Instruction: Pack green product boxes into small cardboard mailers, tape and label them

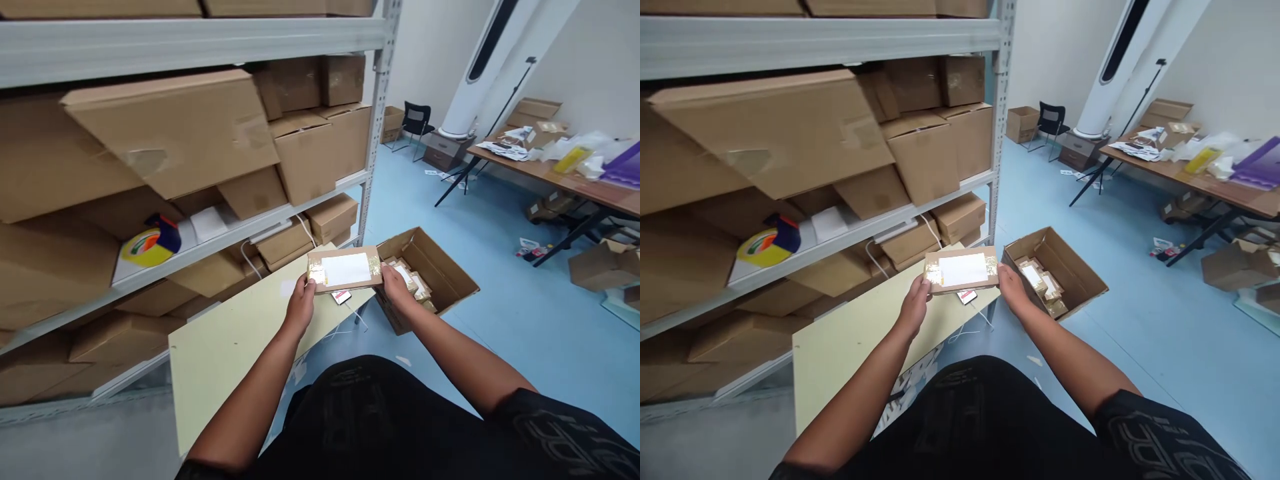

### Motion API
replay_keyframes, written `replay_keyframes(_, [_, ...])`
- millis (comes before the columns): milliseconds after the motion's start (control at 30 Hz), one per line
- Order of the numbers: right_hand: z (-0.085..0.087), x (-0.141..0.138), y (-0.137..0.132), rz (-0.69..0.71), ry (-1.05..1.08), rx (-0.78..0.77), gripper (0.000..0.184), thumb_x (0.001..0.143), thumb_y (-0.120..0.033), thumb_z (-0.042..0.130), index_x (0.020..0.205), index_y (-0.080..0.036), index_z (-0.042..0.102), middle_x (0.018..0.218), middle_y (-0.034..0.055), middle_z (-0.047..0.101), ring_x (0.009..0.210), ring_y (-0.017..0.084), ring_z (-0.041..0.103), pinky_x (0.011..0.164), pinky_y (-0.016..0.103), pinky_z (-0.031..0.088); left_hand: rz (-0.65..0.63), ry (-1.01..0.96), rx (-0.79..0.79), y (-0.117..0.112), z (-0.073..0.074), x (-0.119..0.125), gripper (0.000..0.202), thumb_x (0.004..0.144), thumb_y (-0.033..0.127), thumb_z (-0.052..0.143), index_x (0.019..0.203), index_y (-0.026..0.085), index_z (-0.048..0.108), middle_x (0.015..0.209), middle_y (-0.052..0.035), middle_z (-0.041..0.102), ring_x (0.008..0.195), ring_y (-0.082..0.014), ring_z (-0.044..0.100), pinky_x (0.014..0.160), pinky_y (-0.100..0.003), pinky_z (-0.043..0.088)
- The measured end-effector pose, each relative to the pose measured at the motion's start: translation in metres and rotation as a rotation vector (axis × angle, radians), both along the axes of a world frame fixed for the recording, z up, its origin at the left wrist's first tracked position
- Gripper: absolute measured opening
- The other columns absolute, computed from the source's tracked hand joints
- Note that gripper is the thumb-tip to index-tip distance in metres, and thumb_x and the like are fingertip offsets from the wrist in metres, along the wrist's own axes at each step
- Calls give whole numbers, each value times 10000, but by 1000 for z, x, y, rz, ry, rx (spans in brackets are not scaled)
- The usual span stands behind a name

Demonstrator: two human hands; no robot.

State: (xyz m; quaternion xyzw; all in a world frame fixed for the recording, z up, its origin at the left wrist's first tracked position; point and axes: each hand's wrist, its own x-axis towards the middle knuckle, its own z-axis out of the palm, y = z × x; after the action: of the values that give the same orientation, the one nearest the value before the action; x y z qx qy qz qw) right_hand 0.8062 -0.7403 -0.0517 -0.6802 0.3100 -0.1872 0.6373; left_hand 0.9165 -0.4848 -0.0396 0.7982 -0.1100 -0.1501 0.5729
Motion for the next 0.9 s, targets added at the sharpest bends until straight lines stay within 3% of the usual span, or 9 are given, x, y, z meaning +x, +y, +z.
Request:
replay_keyframes(133, [1,-23,-68,-119,44,8,562,885,-718,497,991,-232,757,1003,84,764,892,268,664,667,347,539,-119,35,27,-78,9,1,536,996,599,450,1407,273,559,1380,-75,666,1210,-267,639,978,-401,518])
replay_keyframes(300, [-13,-43,-125,-296,41,75,602,864,-738,518,1041,-208,743,980,82,762,848,251,675,635,333,546,-288,14,100,-162,17,20,516,998,568,458,1385,250,581,1314,-82,703,1158,-274,660,965,-400,509])
replay_keyframes(500, [-23,-59,-167,-507,95,63,662,860,-756,511,1086,-183,754,937,80,776,817,255,685,689,340,542,-514,0,101,-260,9,56,482,996,541,476,1338,237,626,1298,-81,716,1163,-281,656,978,-375,498])
replay_keyframes(667, [-15,-52,-195,-684,178,-89,611,899,-685,489,1144,-192,755,1184,88,760,1106,291,658,926,352,504,-663,18,44,-337,2,86,506,975,555,515,1359,243,621,1325,-72,708,1192,-281,647,1014,-372,481])
replay_keyframes(900, [-21,-35,-230,-759,253,-75,592,941,-632,435,1207,-194,731,1235,91,745,1196,299,631,1008,365,470,-792,34,37,-418,-10,105,492,969,568,506,1313,245,647,1279,-76,728,1155,-297,667,1001,-400,491])
